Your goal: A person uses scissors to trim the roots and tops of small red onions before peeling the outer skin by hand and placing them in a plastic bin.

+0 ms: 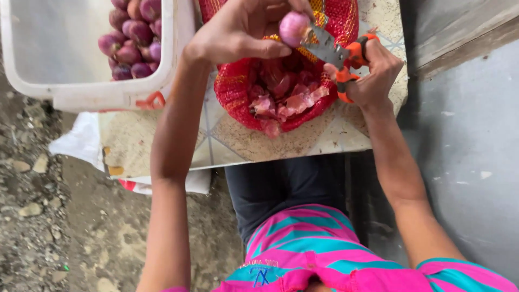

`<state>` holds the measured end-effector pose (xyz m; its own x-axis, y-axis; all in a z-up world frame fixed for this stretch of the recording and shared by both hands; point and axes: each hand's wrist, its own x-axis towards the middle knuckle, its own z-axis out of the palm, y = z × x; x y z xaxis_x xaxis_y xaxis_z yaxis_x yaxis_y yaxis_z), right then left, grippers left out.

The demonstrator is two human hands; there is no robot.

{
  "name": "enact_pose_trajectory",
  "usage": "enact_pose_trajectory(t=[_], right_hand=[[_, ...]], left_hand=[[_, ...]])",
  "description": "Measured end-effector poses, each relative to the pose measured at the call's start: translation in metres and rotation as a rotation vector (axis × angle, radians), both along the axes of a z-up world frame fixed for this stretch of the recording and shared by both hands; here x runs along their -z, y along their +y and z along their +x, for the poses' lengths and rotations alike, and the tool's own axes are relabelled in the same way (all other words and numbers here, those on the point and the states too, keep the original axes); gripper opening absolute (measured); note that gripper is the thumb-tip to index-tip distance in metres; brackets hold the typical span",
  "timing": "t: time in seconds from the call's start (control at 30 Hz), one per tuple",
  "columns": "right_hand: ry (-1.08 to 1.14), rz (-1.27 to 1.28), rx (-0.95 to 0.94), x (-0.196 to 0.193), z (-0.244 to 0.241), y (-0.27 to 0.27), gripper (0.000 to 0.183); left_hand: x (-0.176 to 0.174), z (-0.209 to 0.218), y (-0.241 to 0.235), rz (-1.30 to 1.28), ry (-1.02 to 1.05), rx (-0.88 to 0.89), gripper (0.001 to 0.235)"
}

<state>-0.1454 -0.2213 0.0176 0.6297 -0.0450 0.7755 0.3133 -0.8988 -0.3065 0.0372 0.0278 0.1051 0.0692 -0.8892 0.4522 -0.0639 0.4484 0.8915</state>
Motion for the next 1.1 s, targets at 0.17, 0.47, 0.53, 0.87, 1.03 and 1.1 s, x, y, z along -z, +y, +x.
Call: enact_pose_trajectory(t=[0.17,0.47,0.53,0.87,1.03,1.1], right_hand=[[-0.003,-0.024,0.072,0.0,-0.001,0.0,0.056],[0.004,0.013,0.029,0.0,-0.001,0.0,0.056],[0.0,0.02,0.023,0.003,-0.001,-0.002,0.053],[-0.018,0.003,0.051,0.004,-0.001,-0.005,0.058],[-0.037,0.022,0.04,-0.001,-0.002,-0.002,0.055],[-0.05,0.004,0.06,0.001,0.0,-0.002,0.054]], left_hand=[[0.015,0.009,-0.004,0.053,0.056,0.066,0.049],[0.018,0.014,-0.004,0.282,-0.244,-0.11,0.022],[0.02,0.015,-0.003,0.301,-0.248,-0.113,0.022],[0.007,0.009,0.001,0.205,-0.278,-0.262,0.032],[0.018,0.014,-0.002,0.172,-0.23,-0.4,0.023],[0.019,0.011,-0.003,0.045,-0.151,-0.357,0.046]])
